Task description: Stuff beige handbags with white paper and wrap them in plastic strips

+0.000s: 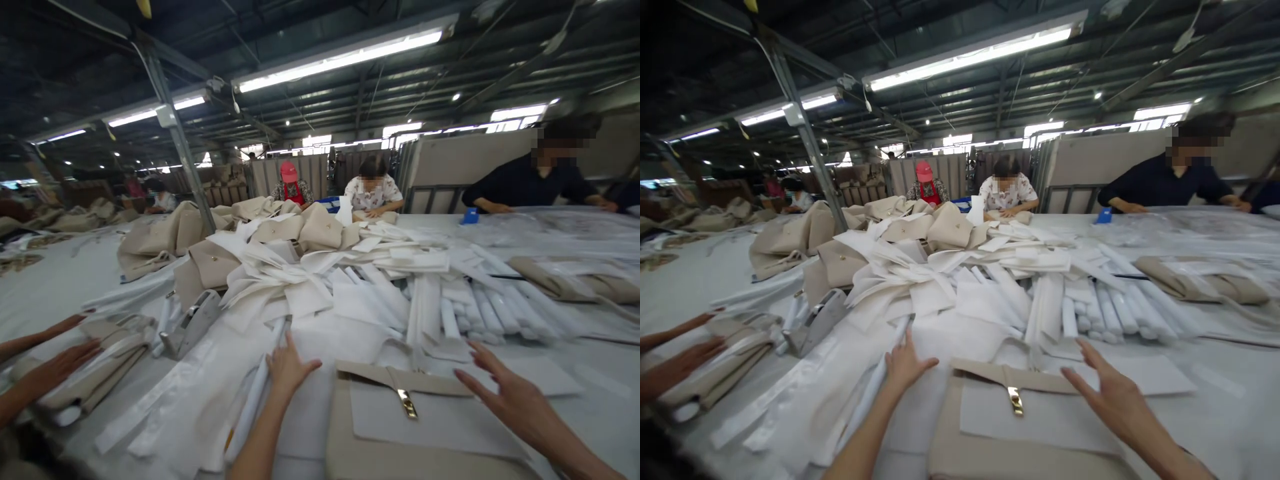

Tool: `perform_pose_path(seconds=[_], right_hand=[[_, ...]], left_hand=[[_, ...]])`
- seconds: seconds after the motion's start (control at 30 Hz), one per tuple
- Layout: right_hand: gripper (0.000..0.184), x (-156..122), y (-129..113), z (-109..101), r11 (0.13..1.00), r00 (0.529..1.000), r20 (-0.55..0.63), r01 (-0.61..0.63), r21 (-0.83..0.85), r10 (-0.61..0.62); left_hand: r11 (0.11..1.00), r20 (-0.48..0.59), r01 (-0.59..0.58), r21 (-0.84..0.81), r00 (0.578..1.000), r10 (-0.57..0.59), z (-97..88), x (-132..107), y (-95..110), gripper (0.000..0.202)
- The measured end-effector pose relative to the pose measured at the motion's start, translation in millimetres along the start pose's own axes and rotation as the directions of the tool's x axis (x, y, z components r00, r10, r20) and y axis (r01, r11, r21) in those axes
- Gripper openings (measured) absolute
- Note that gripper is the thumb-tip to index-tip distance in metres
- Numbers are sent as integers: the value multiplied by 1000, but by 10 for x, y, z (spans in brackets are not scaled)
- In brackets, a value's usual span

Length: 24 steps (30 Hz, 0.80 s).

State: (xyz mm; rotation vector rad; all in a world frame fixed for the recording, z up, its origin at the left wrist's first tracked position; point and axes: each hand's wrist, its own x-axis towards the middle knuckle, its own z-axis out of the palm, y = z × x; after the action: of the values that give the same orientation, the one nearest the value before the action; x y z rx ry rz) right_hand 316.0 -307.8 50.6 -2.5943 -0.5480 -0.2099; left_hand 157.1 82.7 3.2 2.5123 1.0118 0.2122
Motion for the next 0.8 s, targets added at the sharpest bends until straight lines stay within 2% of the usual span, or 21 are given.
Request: perform_pose_path(seconds=[0.07,0.13,0.2,0.3,0.4,0.53,0.67,0.8], right_hand=[[69,172,-401,126,995,981,191,17,102,-36],[61,364,-743,298,992,938,344,4,123,-47],[55,564,-1009,519,988,911,411,-76,133,14],[53,829,-1281,902,965,877,461,-221,142,133],[54,1007,-1421,1234,915,817,516,-377,143,256],[48,1162,-1454,1481,835,773,519,-518,184,365],[47,1355,-1447,1629,806,772,508,-547,225,382],[55,1658,-1473,1822,834,792,489,-512,206,366]], left_hand=[[999,72,-32,14,997,30,95,56,100,114],[998,127,-56,12,990,54,188,73,150,116],[996,171,-85,-10,982,85,252,95,155,116],[985,222,-164,-54,960,172,282,183,140,112],[958,232,-279,-62,930,286,269,346,169,99],[911,212,-413,13,891,401,281,688,282,81],[872,192,-479,105,870,454,333,1189,467,74],[845,154,-510,163,859,489,360,1779,703,67]])
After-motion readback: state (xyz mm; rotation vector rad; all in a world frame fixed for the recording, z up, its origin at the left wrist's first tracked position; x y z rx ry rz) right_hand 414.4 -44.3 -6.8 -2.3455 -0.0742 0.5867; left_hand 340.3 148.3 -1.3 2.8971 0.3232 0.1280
